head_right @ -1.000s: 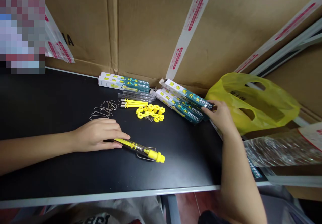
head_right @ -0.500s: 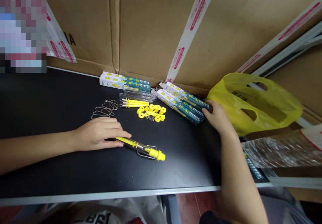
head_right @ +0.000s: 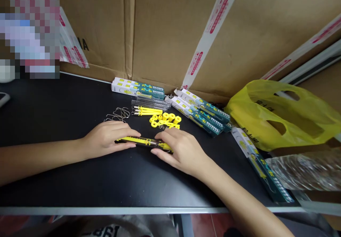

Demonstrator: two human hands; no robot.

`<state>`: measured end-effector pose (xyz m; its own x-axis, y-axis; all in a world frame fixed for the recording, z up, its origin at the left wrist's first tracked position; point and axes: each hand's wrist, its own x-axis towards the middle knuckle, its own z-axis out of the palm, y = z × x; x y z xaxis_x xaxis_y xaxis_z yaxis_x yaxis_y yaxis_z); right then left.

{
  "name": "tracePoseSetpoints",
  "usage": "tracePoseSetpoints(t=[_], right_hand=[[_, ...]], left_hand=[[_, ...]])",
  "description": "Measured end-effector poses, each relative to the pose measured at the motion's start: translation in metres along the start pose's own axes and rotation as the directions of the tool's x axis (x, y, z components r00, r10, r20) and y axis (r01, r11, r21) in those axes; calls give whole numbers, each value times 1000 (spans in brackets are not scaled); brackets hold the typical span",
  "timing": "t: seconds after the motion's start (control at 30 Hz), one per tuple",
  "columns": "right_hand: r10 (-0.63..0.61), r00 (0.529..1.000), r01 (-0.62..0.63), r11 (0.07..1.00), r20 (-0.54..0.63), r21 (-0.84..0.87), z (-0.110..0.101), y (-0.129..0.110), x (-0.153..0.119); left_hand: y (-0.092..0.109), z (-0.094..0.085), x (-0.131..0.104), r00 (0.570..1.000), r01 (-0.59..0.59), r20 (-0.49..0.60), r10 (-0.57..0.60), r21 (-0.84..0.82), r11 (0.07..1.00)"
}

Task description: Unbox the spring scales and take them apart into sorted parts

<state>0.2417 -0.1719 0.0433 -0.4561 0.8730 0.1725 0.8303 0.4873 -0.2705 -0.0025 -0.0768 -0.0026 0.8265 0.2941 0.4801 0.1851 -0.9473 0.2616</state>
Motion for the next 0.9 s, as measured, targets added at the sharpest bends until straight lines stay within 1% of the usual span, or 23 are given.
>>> tracePoseSetpoints(t=[0.03, 0.1, 0.17, 0.23, 0.37, 0.43, 0.47, 0.53, 0.6, 0.7, 0.77, 0.83, 0.9], right_hand=[[26, 1000, -26, 1000, -12, 13, 3, 3, 0], [97, 994, -92, 990, -47, 109, 8, 11, -3], [188, 978, -160, 956, -94, 244, 12, 19, -6], [262, 956, -197, 906, -132, 376, 15, 23, -8], [355, 923, -211, 787, -146, 580, 21, 25, -9], [379, 911, -201, 749, -160, 632, 25, 25, -8], [380, 909, -189, 744, -174, 641, 27, 25, -9], [359, 908, -153, 761, -214, 631, 32, 23, -9], [311, 913, -102, 800, -264, 591, 37, 19, -10], [185, 928, -5, 875, -324, 484, 47, 9, -10], [94, 939, 56, 907, -330, 418, 54, 2, -8], [25, 945, 108, 918, -327, 383, 60, -4, -5], [-23, 943, 155, 912, -331, 379, 62, -7, -2]], left_hand=[[0, 0, 0, 1000, 13, -9, -13, -4, 1000], [0, -1, 0, 999, 34, -27, -34, -7, 999], [0, -1, 0, 998, 53, -41, -53, -16, 998], [1, -1, 0, 995, 72, -59, -74, -42, 997], [2, -2, -1, 992, 89, -81, -100, -128, 988], [3, -4, 0, 992, 76, -94, -90, -145, 986], [4, -5, 1, 992, 62, -104, -77, -139, 988], [5, -7, 2, 993, 17, -117, -29, -103, 995], [7, -7, 2, 993, -48, -109, 43, -45, 998], [11, -4, 0, 985, -147, -74, 156, 115, 982], [15, -3, -2, 978, -194, -35, 208, 242, 951], [17, -2, -3, 976, -206, 9, 216, 340, 918], [19, -2, -3, 979, -198, 36, 201, 404, 893]])
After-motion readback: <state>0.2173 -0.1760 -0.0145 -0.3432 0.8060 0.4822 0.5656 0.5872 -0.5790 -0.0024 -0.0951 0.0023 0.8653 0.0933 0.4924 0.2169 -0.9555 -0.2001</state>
